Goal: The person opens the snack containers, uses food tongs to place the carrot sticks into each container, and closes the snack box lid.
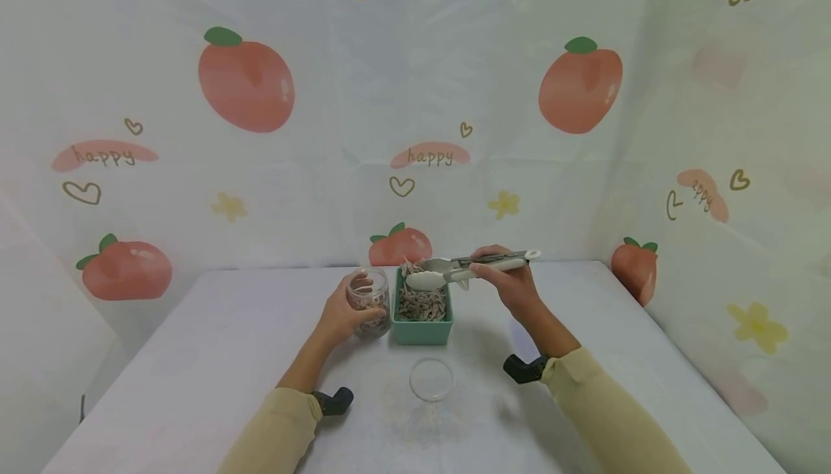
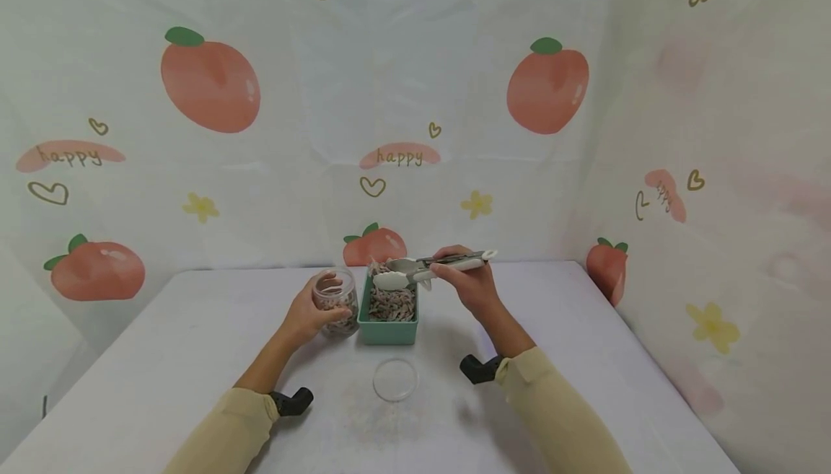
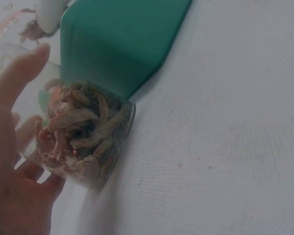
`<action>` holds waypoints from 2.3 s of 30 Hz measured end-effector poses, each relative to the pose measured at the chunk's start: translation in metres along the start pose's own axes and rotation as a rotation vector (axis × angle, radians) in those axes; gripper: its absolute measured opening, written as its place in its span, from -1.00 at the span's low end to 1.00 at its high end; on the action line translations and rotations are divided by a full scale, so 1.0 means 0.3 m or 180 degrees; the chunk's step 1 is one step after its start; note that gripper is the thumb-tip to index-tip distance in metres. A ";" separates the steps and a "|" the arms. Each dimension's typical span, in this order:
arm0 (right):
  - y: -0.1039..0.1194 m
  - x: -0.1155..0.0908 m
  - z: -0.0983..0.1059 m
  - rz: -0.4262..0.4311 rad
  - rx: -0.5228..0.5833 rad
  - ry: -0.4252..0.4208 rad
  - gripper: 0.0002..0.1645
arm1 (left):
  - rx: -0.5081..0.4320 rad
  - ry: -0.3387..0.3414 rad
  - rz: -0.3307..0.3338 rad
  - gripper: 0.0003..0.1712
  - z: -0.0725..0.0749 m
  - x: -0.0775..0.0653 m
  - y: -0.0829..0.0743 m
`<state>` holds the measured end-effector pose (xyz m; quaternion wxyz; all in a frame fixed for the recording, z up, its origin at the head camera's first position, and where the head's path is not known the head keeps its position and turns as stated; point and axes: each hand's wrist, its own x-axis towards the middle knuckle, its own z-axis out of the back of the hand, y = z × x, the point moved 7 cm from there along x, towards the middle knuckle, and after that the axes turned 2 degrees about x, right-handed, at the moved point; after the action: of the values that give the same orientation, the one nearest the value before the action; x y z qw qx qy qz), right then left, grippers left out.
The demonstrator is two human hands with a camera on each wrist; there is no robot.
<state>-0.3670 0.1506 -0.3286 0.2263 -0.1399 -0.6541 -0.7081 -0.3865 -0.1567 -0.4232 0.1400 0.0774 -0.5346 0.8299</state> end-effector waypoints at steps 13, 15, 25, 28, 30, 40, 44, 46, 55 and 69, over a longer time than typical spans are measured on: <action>0.063 0.047 -0.069 0.0097 0.0328 0.0046 -0.74 | 0.0035 -0.0010 0.0035 0.01 0.001 0.000 0.008; 0.068 0.053 -0.083 0.0105 0.0352 0.0061 -0.72 | 0.0020 -0.0005 0.0023 0.02 0.001 0.000 0.006; 0.082 0.075 -0.156 0.0251 0.0604 0.0121 -0.70 | -0.0011 -0.0012 0.0009 0.01 0.003 0.000 0.004; 0.086 0.079 -0.171 0.0279 0.0598 0.0158 -0.70 | -0.0005 -0.0018 0.0047 0.00 0.003 0.000 0.004; 0.089 0.081 -0.177 0.0296 0.0581 0.0168 -0.72 | 0.0003 -0.0005 0.0059 0.01 0.002 0.001 0.005; 0.067 0.087 -0.205 0.0180 0.0528 0.0169 -0.72 | -0.0050 -0.0004 0.0055 0.00 0.003 0.003 0.004; 0.047 0.077 -0.222 0.0049 0.0485 0.0182 -0.72 | -0.0030 -0.0006 0.0086 0.00 0.001 0.001 0.005; 0.039 0.071 -0.228 -0.0029 0.0491 0.0187 -0.72 | 0.0012 -0.0017 0.0117 0.02 0.001 0.000 0.007; 0.017 0.050 -0.248 -0.0199 0.0560 0.0300 -0.72 | 0.0299 -0.0060 0.0284 0.11 0.006 -0.002 0.014; -0.010 0.057 -0.246 -0.0035 0.0505 0.0360 -0.66 | 0.0317 -0.0052 0.0307 0.13 0.004 0.003 0.027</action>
<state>-0.3759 0.0753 -0.3306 0.2694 -0.0778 -0.6951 -0.6620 -0.3899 -0.1610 -0.4294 0.0915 0.0652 -0.4968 0.8606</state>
